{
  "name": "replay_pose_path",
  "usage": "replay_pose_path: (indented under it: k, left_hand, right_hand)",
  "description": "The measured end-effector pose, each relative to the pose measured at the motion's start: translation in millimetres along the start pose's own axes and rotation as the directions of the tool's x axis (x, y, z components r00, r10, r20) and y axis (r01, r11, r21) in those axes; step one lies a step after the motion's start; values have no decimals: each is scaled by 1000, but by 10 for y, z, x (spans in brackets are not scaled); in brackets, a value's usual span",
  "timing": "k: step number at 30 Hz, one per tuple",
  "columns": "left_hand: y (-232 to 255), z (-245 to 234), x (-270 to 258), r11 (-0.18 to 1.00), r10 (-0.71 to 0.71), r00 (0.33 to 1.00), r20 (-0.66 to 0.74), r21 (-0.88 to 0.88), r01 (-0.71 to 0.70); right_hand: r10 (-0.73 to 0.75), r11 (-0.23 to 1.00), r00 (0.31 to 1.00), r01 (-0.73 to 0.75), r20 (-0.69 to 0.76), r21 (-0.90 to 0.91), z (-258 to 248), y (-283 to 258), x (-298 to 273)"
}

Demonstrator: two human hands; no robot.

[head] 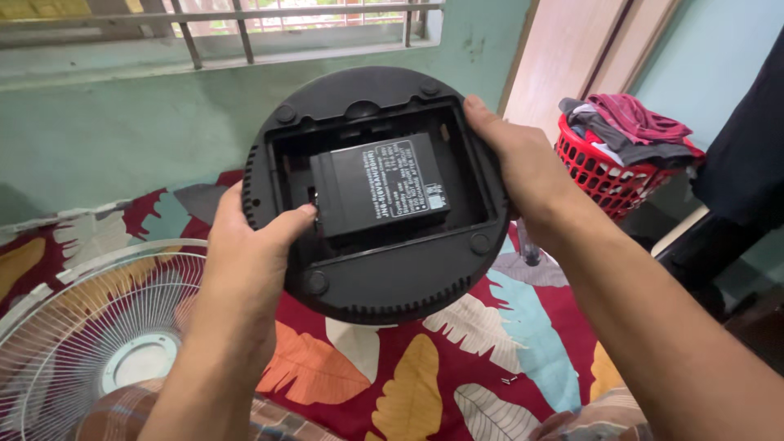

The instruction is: The person disassembles a portable electric fan, removes the battery from the base, and detaches the fan blades. They then reassemble the fan, reinstall the battery, and test the fan by pressing buttons on the base.

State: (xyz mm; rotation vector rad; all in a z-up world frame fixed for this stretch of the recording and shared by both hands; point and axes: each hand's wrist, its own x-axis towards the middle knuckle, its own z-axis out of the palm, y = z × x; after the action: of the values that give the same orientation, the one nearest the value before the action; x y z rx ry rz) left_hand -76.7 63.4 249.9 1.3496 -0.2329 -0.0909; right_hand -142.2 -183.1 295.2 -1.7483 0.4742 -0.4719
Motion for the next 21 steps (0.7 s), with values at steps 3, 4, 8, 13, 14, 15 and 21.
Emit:
replay_pose_path:
  k: [3, 4, 8, 13, 14, 15, 21]
  left_hand:
    - [9, 38, 19, 999, -22, 999, -40, 41, 23]
    - [4, 46, 18, 999, -23, 999, -25, 27, 24]
    - [-14, 81, 20, 1000, 6, 1000, -30, 8, -6]
    - [18, 118, 22, 998, -59, 996, -62, -16, 58]
    - [18, 120, 22, 998, -59, 996, -61, -33, 57]
    - [14, 121, 26, 999, -52, 997, -59, -19, 51]
    - [-47, 100, 56, 1000, 23, 998, 58, -20, -22]
  right_hand:
    - [-34, 998, 999, 32, 28, 58, -16, 11, -28]
    - [-33, 998, 999, 32, 26, 55, -31, 30, -29]
    - [-35, 997, 999, 32, 31, 70, -48, 45, -13]
    - [-21, 999, 1000, 20, 14, 50, -62, 86, -18]
    - [-9, 996, 1000, 7, 24, 88, -62, 73, -16]
    - [3, 992, 999, -7, 34, 125, -59, 65, -16]
    - [-29, 983, 998, 18, 59, 183, -127, 93, -4]
